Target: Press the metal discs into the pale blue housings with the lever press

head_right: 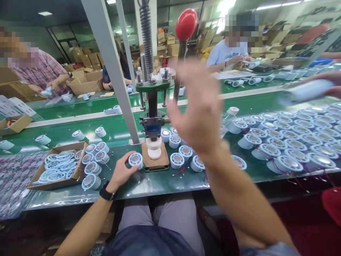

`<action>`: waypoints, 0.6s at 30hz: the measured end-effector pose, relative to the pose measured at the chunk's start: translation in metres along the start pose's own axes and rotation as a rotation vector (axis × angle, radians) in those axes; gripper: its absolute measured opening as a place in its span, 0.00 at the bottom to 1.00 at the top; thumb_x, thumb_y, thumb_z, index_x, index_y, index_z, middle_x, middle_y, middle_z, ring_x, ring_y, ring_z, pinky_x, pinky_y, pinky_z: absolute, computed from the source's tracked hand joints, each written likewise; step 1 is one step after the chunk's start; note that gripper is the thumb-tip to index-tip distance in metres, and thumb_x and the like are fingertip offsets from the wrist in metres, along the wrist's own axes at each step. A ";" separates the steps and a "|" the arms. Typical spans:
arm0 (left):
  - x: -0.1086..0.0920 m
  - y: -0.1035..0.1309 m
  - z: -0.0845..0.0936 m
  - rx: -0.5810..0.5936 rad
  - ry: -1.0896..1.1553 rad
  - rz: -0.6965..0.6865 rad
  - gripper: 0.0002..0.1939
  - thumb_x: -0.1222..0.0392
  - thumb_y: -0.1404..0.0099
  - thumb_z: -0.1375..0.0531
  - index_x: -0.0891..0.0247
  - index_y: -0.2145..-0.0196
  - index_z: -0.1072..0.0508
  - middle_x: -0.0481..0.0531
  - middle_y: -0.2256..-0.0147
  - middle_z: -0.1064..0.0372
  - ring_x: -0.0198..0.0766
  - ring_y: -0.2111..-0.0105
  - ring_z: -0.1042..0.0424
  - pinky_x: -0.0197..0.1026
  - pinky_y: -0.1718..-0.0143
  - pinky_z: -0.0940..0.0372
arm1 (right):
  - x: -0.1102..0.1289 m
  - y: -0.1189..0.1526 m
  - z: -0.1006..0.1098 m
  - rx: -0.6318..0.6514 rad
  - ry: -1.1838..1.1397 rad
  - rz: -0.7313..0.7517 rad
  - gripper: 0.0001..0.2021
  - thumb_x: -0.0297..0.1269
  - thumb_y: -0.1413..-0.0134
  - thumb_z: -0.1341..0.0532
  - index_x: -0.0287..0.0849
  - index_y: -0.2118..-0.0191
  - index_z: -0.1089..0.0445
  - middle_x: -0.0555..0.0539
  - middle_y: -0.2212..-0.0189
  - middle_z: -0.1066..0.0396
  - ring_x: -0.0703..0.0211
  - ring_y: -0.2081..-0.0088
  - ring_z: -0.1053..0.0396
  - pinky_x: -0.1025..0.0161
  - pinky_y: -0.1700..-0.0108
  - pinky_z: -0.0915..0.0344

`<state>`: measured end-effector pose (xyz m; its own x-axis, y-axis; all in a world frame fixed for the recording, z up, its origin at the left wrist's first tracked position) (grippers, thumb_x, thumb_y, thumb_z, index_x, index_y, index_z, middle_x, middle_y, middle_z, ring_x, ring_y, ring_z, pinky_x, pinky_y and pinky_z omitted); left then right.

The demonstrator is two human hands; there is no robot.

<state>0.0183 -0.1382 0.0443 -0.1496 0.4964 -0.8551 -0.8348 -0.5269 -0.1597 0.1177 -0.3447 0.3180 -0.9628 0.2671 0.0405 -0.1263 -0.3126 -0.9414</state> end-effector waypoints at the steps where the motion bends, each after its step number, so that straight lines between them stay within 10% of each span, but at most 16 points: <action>1: -0.008 -0.012 0.000 -0.005 0.022 -0.026 0.27 0.61 0.47 0.34 0.65 0.48 0.28 0.56 0.51 0.25 0.45 0.53 0.26 0.46 0.47 0.33 | -0.018 -0.035 0.012 -0.107 0.048 -0.038 0.23 0.37 0.38 0.44 0.27 0.42 0.37 0.42 0.49 0.33 0.55 0.43 0.35 0.55 0.41 0.39; 4: -0.026 -0.041 -0.013 0.019 0.082 -0.076 0.27 0.61 0.47 0.33 0.66 0.48 0.27 0.57 0.53 0.24 0.45 0.55 0.25 0.45 0.49 0.32 | -0.074 -0.101 -0.013 -0.041 -0.169 -0.266 0.33 0.44 0.44 0.63 0.15 0.52 0.39 0.41 0.54 0.31 0.59 0.49 0.32 0.63 0.57 0.38; 9: -0.035 -0.060 -0.032 0.042 0.196 -0.128 0.26 0.61 0.47 0.31 0.67 0.50 0.26 0.57 0.53 0.24 0.47 0.53 0.26 0.45 0.48 0.34 | -0.096 -0.107 -0.063 0.041 -0.456 -0.352 0.36 0.35 0.68 0.81 0.17 0.72 0.43 0.41 0.68 0.31 0.69 0.69 0.31 0.68 0.75 0.50; 14: -0.022 -0.063 -0.032 0.011 0.376 -0.117 0.30 0.57 0.49 0.29 0.69 0.49 0.27 0.60 0.52 0.25 0.48 0.51 0.27 0.46 0.46 0.35 | -0.099 -0.102 -0.056 -0.100 -0.544 -0.350 0.23 0.34 0.33 0.61 0.24 0.63 0.32 0.48 0.75 0.29 0.77 0.80 0.34 0.78 0.76 0.43; 18: -0.012 -0.063 -0.037 -0.015 0.523 -0.091 0.34 0.54 0.52 0.27 0.69 0.49 0.27 0.61 0.51 0.26 0.48 0.51 0.27 0.46 0.46 0.35 | -0.101 -0.105 -0.056 -0.128 -0.576 -0.361 0.17 0.28 0.30 0.55 0.30 0.63 0.31 0.52 0.78 0.35 0.74 0.81 0.36 0.75 0.80 0.40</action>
<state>0.0923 -0.1368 0.0464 0.2106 0.1327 -0.9685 -0.8236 -0.5095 -0.2489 0.2412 -0.2875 0.3936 -0.8440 -0.2035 0.4963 -0.4673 -0.1754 -0.8665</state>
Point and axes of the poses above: each hand's wrist, its own y-axis away from the middle knuckle, its own z-axis out of the back of the hand, x = y × z, the point moved 10 cm from there along -y, towards the middle knuckle
